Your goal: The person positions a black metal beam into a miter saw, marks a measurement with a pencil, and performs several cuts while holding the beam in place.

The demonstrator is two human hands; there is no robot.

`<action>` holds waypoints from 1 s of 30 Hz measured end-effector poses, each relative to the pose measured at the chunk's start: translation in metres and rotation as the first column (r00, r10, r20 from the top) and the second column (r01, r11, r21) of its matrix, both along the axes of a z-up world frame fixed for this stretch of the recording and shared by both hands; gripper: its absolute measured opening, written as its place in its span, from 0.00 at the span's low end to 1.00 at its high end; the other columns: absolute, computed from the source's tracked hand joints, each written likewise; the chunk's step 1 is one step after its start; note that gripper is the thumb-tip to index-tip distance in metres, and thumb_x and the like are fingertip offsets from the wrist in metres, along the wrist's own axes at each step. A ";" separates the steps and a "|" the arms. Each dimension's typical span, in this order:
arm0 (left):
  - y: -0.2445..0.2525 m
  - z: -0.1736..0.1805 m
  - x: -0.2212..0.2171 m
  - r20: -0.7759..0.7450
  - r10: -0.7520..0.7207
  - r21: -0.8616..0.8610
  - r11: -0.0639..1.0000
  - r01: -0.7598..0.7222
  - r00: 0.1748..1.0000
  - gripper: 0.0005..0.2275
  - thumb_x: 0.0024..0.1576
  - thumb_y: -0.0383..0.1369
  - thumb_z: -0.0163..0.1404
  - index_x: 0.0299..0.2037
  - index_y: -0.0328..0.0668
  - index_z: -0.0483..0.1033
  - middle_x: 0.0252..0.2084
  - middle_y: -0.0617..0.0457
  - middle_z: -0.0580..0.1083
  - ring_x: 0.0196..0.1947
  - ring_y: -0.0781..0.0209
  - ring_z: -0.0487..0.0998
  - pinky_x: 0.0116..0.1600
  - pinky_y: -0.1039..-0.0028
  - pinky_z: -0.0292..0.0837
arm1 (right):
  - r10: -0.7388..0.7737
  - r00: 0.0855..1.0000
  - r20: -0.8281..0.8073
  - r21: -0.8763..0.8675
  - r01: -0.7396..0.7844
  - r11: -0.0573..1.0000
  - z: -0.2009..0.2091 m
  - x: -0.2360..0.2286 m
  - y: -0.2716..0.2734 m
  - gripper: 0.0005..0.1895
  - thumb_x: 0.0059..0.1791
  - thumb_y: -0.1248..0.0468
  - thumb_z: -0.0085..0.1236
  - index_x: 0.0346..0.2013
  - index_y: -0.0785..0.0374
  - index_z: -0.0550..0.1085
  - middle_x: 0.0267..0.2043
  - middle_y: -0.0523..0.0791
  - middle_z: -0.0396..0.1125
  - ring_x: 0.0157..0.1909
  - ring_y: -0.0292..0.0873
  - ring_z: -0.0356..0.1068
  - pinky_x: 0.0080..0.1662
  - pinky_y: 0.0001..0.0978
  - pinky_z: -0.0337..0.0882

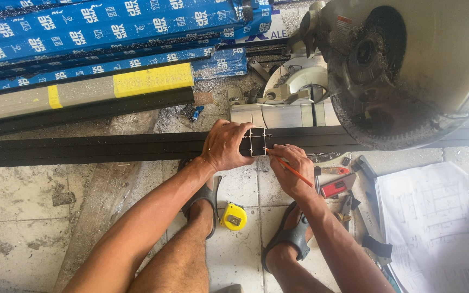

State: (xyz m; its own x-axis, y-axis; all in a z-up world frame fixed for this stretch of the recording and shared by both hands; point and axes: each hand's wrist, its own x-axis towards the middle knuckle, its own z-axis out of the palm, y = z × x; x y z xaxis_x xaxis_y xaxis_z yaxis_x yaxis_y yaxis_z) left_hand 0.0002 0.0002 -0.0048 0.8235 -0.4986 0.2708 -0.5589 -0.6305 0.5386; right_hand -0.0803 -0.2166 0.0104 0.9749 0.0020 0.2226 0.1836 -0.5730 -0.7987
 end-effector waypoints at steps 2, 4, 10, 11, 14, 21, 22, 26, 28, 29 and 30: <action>0.000 0.000 0.000 -0.011 0.000 0.005 1.000 0.000 1.000 0.33 0.34 0.45 0.67 0.53 0.53 0.70 0.35 0.54 0.82 0.42 0.58 0.84 0.54 0.63 0.69 | 0.002 1.000 -0.005 0.000 -0.002 1.000 0.003 0.001 0.001 0.05 0.45 0.69 0.64 0.35 0.59 0.82 0.34 0.48 0.78 0.48 0.51 0.79 0.60 0.44 0.71; 0.000 0.002 0.000 -0.004 -0.002 0.007 1.000 0.003 1.000 0.33 0.34 0.46 0.67 0.53 0.53 0.70 0.35 0.54 0.82 0.42 0.58 0.83 0.54 0.63 0.69 | 0.009 1.000 -0.027 0.002 -0.009 1.000 0.002 -0.001 -0.003 0.05 0.45 0.69 0.64 0.34 0.59 0.83 0.34 0.49 0.78 0.48 0.52 0.79 0.60 0.45 0.70; 0.000 0.002 -0.001 -0.010 -0.005 0.006 1.000 0.006 1.000 0.34 0.34 0.44 0.67 0.54 0.53 0.70 0.35 0.54 0.82 0.42 0.57 0.83 0.54 0.62 0.69 | -0.014 0.999 -0.047 0.015 0.015 1.000 0.002 -0.001 -0.002 0.04 0.46 0.68 0.63 0.35 0.59 0.83 0.35 0.50 0.78 0.49 0.53 0.78 0.60 0.44 0.70; -0.001 0.005 0.000 -0.017 -0.005 -0.003 1.000 0.005 1.000 0.34 0.34 0.43 0.67 0.54 0.51 0.70 0.35 0.51 0.82 0.42 0.55 0.84 0.54 0.61 0.69 | -0.016 0.999 -0.037 -0.001 0.016 1.000 0.001 -0.001 -0.001 0.04 0.47 0.68 0.63 0.35 0.59 0.83 0.36 0.50 0.78 0.49 0.52 0.78 0.60 0.44 0.70; 0.000 0.000 -0.001 -0.010 0.004 -0.001 1.000 -0.004 1.000 0.34 0.35 0.45 0.67 0.54 0.53 0.70 0.35 0.53 0.82 0.42 0.57 0.84 0.54 0.63 0.69 | 0.008 0.999 -0.049 -0.008 -0.009 1.000 0.002 -0.001 -0.004 0.05 0.44 0.68 0.64 0.34 0.59 0.83 0.37 0.51 0.78 0.49 0.55 0.78 0.60 0.47 0.70; 0.000 0.003 -0.001 -0.016 0.000 0.031 1.000 0.000 1.000 0.34 0.36 0.46 0.67 0.54 0.54 0.69 0.36 0.55 0.82 0.42 0.58 0.84 0.55 0.63 0.69 | 0.016 0.999 -0.039 0.004 -0.016 1.000 0.005 0.000 -0.004 0.05 0.46 0.68 0.63 0.35 0.58 0.83 0.35 0.48 0.79 0.49 0.50 0.79 0.60 0.43 0.71; -0.001 0.005 -0.001 -0.026 0.000 0.028 1.000 0.001 1.000 0.34 0.36 0.45 0.67 0.54 0.53 0.69 0.36 0.54 0.82 0.43 0.57 0.83 0.55 0.62 0.69 | 0.010 0.999 -0.043 0.004 -0.010 1.000 0.006 0.001 -0.004 0.04 0.46 0.68 0.63 0.34 0.59 0.83 0.34 0.49 0.78 0.48 0.51 0.79 0.60 0.44 0.71; -0.001 0.006 -0.002 -0.048 -0.002 0.022 1.000 0.003 0.999 0.34 0.35 0.45 0.67 0.54 0.53 0.68 0.36 0.52 0.82 0.43 0.55 0.83 0.55 0.61 0.69 | 0.011 1.000 -0.018 -0.021 -0.012 1.000 0.011 0.001 0.000 0.04 0.46 0.68 0.64 0.35 0.61 0.82 0.35 0.50 0.78 0.47 0.53 0.79 0.60 0.45 0.71; 0.000 0.007 -0.003 -0.048 -0.002 0.025 1.000 0.003 0.999 0.33 0.36 0.45 0.67 0.54 0.53 0.68 0.36 0.53 0.82 0.43 0.56 0.83 0.55 0.62 0.69 | 0.025 0.999 -0.033 -0.018 -0.025 1.000 0.012 0.000 -0.001 0.04 0.46 0.68 0.63 0.35 0.61 0.82 0.35 0.51 0.78 0.47 0.54 0.79 0.60 0.46 0.71; 0.000 0.009 -0.001 -0.042 0.000 0.027 1.000 0.001 0.999 0.33 0.36 0.45 0.66 0.54 0.54 0.68 0.35 0.53 0.82 0.43 0.57 0.83 0.55 0.63 0.68 | 0.040 0.998 -0.042 -0.016 -0.040 0.999 0.013 0.002 -0.003 0.04 0.46 0.68 0.63 0.35 0.61 0.83 0.35 0.52 0.78 0.47 0.55 0.78 0.60 0.47 0.71; 0.000 0.008 -0.001 -0.038 0.002 0.026 1.000 -0.001 0.999 0.33 0.36 0.45 0.66 0.54 0.54 0.68 0.35 0.53 0.82 0.43 0.57 0.83 0.55 0.63 0.68 | 0.043 0.998 -0.038 -0.018 -0.043 0.999 0.012 0.001 -0.002 0.04 0.46 0.68 0.63 0.35 0.61 0.83 0.35 0.52 0.78 0.47 0.55 0.78 0.60 0.47 0.71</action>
State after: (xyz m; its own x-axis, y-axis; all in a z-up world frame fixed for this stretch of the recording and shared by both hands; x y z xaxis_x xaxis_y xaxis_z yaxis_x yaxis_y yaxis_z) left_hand -0.0009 0.0007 0.0034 0.8340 -0.5033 0.2261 -0.5369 -0.6455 0.5432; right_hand -0.0788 -0.2182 0.0226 0.9815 0.0477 0.1855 0.1784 -0.5798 -0.7950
